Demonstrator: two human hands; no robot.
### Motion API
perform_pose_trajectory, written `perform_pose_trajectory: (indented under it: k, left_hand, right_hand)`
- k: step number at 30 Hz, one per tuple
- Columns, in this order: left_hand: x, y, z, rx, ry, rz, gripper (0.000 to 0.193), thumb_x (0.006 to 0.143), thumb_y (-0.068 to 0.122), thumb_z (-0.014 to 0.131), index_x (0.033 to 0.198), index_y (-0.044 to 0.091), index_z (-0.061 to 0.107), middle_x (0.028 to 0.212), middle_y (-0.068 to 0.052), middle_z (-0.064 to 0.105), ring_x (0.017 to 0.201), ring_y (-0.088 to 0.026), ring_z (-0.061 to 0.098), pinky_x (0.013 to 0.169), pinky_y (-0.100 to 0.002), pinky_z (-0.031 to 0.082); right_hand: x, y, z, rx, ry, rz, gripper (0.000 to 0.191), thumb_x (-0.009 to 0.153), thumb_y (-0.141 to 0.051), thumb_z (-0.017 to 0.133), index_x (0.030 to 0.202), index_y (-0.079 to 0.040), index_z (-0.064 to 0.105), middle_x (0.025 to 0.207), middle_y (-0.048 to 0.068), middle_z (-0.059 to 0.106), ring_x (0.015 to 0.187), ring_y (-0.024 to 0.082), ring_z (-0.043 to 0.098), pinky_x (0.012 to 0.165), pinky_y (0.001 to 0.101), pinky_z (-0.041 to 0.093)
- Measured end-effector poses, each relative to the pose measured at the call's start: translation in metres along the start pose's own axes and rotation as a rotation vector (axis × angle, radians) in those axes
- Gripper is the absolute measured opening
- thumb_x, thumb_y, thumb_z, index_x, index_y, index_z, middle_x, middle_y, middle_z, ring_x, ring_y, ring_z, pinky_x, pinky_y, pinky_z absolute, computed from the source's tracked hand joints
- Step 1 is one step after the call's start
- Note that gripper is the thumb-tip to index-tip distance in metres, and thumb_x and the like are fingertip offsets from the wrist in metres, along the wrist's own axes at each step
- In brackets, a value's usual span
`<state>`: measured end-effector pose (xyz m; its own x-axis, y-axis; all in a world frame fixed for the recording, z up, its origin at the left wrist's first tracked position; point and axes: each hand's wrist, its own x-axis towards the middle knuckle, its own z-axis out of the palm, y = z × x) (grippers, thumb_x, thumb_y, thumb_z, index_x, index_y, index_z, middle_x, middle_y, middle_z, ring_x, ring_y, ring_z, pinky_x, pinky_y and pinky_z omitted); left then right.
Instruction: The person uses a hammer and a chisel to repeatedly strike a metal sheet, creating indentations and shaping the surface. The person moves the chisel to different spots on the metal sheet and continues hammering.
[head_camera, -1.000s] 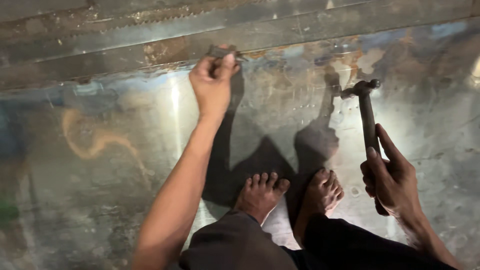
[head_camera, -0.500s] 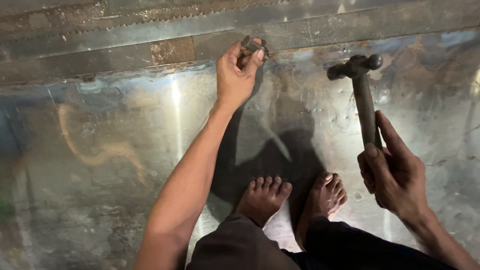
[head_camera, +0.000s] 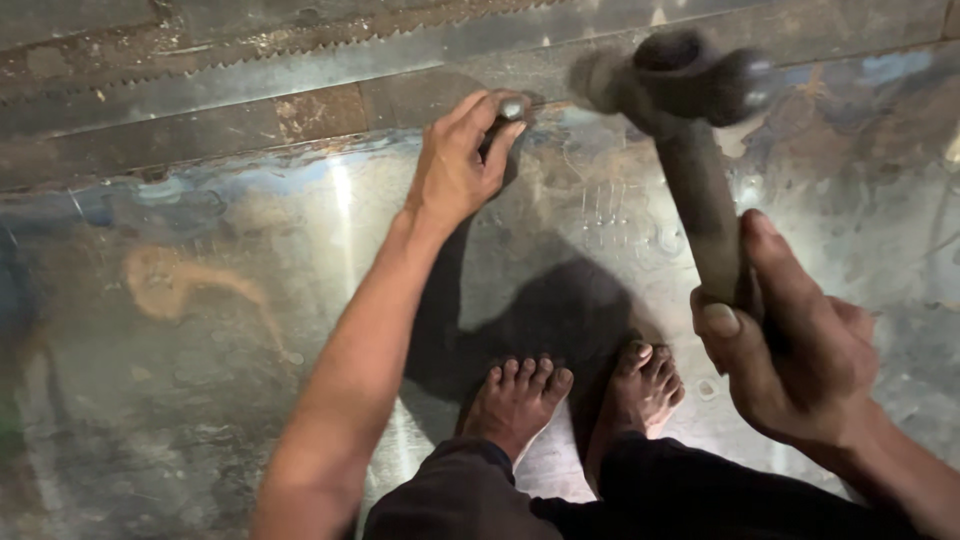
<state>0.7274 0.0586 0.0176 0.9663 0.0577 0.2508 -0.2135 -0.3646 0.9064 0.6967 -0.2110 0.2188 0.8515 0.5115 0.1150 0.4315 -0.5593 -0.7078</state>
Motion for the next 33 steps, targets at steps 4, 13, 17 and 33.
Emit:
perform_pose_trajectory:
  k: [4,13,17,33]
  left_hand:
    - [0.011,-0.007,-0.002,0.197,-0.148,0.042,0.022,0.099,0.007,0.074,0.117,-0.003,0.066,0.111,-0.018,0.072,0.083,-0.036,0.07,0.075,-0.039,0.054]
    - [-0.055,-0.027,-0.04,-0.716,0.6,-0.519,0.026,0.098,0.013,0.072,0.117,-0.003,0.066,0.102,-0.01,0.071,0.09,-0.021,0.074,0.087,-0.037,0.066]
    - [-0.098,-0.025,-0.078,-0.684,0.687,-0.534,0.022,0.102,0.013,0.072,0.118,-0.001,0.067,0.106,-0.01,0.072,0.091,-0.02,0.072,0.086,-0.036,0.064]
    - [-0.194,0.105,-0.226,-0.33,0.733,-0.621,0.019,0.108,0.005,0.069,0.126,0.0,0.065,0.11,-0.012,0.071,0.098,-0.023,0.072,0.096,-0.045,0.062]
  right_hand:
    - [0.037,0.02,0.027,-0.166,-0.371,0.317,0.064,0.107,-0.017,0.057,0.166,-0.016,0.032,0.065,0.019,0.068,0.046,0.017,0.061,0.05,0.0311,0.05]
    - [-0.033,0.076,-0.003,0.427,0.105,0.199,0.05,0.113,-0.017,0.054,0.154,0.008,0.042,0.061,0.006,0.055,0.046,0.009,0.051,0.041,0.0246,0.039]
    - [-0.01,0.084,-0.038,0.477,0.324,0.163,0.031,0.112,-0.017,0.055,0.118,0.013,0.053,0.06,0.008,0.056,0.036,0.011,0.054,0.037,0.0259,0.038]
    - [0.124,0.241,0.051,0.582,0.521,0.227,0.024,0.11,-0.019,0.068,0.112,-0.003,0.051,0.08,0.001,0.067,0.067,0.011,0.066,0.063,0.0271,0.056]
